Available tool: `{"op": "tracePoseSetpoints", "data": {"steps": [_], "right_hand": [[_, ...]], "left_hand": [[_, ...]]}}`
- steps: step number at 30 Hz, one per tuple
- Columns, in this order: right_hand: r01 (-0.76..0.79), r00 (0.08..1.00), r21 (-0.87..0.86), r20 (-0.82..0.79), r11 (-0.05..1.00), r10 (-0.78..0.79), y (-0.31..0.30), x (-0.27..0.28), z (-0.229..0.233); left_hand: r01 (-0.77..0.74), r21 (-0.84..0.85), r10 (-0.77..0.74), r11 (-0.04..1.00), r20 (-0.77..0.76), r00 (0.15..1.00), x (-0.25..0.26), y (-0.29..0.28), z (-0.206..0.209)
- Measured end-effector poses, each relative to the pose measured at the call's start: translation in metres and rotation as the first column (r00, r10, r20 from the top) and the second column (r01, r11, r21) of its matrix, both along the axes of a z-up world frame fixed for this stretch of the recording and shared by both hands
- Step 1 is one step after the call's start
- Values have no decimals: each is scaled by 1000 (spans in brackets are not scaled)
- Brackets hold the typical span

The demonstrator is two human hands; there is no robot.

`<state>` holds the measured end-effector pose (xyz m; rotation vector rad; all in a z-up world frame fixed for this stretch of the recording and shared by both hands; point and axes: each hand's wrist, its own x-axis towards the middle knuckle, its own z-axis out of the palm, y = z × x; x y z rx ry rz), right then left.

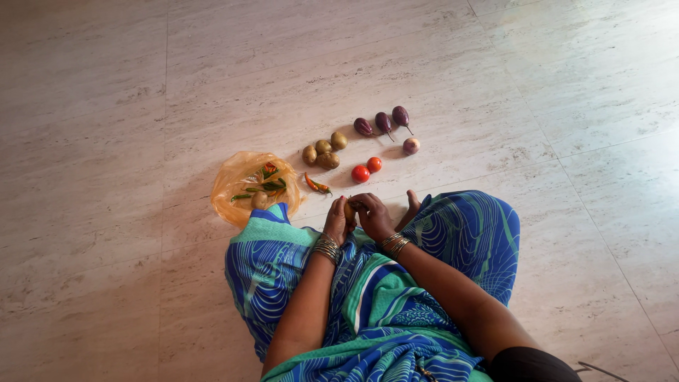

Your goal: The person sits on the floor and peels potatoes using a small knife. They handle the potatoes one at a time, removing the skin and placing the peeled items into a plastic bag. Other vegetables like eggplants, tomatoes, and chilies are visible on the floor nearby.

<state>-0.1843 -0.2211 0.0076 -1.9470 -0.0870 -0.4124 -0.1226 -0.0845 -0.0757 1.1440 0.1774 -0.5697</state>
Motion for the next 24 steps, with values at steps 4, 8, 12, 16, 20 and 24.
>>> {"op": "tracePoseSetpoints", "data": {"steps": [4,8,12,16,20,24], "right_hand": [[-39,997,-109,61,993,46,6,-12,9],[-104,987,-152,107,983,121,9,-19,18],[-124,984,-77,117,989,132,9,-19,17],[-44,998,-80,36,996,47,7,-13,9],[22,998,96,-54,995,-17,4,-5,-2],[155,976,183,-183,971,-121,-2,6,-16]], "left_hand": [[-145,-60,142,988,-55,988,11,1,-13],[-239,-111,221,965,-153,963,13,3,-13],[-187,-22,184,982,-86,979,12,5,-17],[-33,46,36,998,-68,997,11,5,-27],[17,29,-13,999,-120,993,13,3,-21],[88,38,-82,995,-124,989,9,2,-11]]}}
